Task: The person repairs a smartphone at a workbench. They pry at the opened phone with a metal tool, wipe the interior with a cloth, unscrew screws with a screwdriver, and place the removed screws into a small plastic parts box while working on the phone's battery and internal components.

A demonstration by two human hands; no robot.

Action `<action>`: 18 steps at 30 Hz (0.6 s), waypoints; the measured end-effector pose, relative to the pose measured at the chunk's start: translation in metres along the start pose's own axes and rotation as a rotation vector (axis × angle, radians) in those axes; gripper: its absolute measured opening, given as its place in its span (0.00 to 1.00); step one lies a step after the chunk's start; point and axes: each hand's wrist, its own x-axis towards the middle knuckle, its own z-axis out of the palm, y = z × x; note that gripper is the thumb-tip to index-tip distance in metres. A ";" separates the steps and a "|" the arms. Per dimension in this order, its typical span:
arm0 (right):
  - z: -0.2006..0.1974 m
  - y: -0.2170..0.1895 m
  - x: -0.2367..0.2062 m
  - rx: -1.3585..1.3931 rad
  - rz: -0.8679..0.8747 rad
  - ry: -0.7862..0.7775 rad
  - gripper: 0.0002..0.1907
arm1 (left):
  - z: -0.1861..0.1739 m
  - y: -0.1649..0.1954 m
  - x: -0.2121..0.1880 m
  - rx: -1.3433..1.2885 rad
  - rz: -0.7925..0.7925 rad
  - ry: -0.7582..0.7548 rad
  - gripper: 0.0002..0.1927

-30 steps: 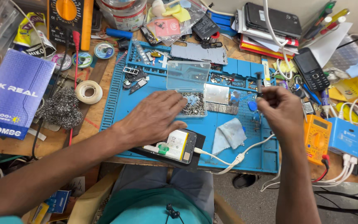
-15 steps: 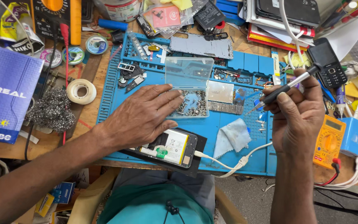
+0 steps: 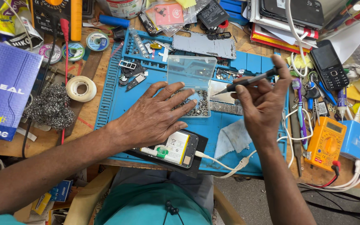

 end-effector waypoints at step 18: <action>0.019 0.010 -0.005 -0.230 -0.162 -0.117 0.39 | -0.009 -0.001 -0.010 0.008 -0.060 0.019 0.25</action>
